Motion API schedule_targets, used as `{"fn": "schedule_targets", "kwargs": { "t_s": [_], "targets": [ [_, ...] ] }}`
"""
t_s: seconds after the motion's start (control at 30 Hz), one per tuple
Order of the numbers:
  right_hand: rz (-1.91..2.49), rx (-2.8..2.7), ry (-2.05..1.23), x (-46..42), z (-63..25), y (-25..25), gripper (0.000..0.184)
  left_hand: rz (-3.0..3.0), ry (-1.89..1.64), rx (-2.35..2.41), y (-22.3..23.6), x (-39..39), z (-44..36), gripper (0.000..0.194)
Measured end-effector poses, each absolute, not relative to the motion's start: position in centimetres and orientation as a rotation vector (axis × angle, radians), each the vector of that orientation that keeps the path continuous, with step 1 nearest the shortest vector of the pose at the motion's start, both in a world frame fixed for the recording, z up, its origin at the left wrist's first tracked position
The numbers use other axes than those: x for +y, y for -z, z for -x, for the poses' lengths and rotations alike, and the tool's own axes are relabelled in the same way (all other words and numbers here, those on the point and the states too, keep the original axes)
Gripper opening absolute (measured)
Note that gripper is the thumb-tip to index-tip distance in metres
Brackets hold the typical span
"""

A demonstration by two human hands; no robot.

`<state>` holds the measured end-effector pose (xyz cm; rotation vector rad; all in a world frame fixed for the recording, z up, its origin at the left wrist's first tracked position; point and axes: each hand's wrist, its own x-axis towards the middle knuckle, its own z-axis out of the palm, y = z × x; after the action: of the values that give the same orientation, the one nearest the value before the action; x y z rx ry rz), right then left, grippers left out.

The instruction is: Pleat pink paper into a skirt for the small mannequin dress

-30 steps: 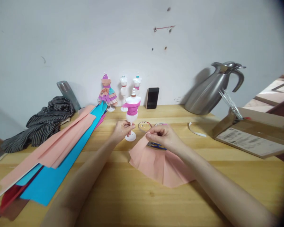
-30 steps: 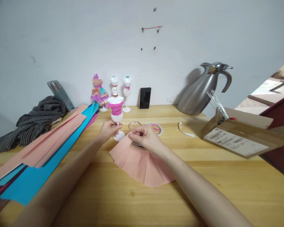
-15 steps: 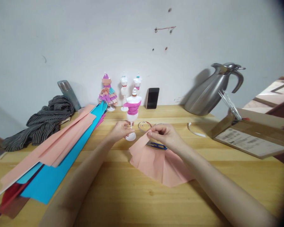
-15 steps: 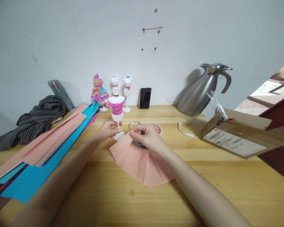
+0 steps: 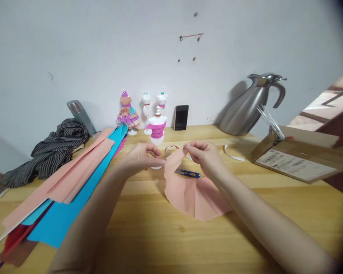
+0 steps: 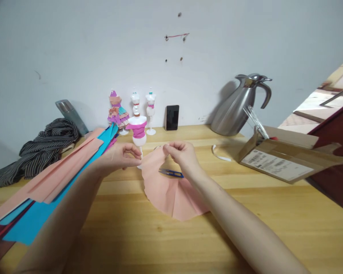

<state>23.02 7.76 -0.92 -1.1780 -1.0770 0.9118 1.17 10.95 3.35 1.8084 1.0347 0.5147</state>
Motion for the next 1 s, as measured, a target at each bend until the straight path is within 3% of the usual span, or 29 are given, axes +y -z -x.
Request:
{"fn": "schedule_targets", "kwargs": {
  "t_s": [0.1,0.3,0.5,0.87,1.0],
  "targets": [
    [1.185,-1.079,-0.915,7.9,-23.1,1.1,0.024,-1.75,-0.539,1.026,-2.7,10.7,-2.2,0.031],
    [1.206,-1.134,-0.89,8.1,-22.9,1.4,0.023,-1.87,-0.718,1.013,-1.6,9.8,-3.5,0.05],
    [1.208,-1.191,-0.943,7.8,-22.6,1.2,0.021,-1.838,-1.032,1.04,0.1,9.7,-5.1,0.013],
    [1.185,-1.302,-0.908,7.5,-23.1,0.6,0.021,-1.581,-0.941,0.936,-0.5,10.6,-3.9,0.047],
    [1.133,-1.416,-0.773,7.5,-23.0,0.9,0.016,-1.829,-0.994,0.967,-0.3,9.9,-4.5,0.034]
  ]
}}
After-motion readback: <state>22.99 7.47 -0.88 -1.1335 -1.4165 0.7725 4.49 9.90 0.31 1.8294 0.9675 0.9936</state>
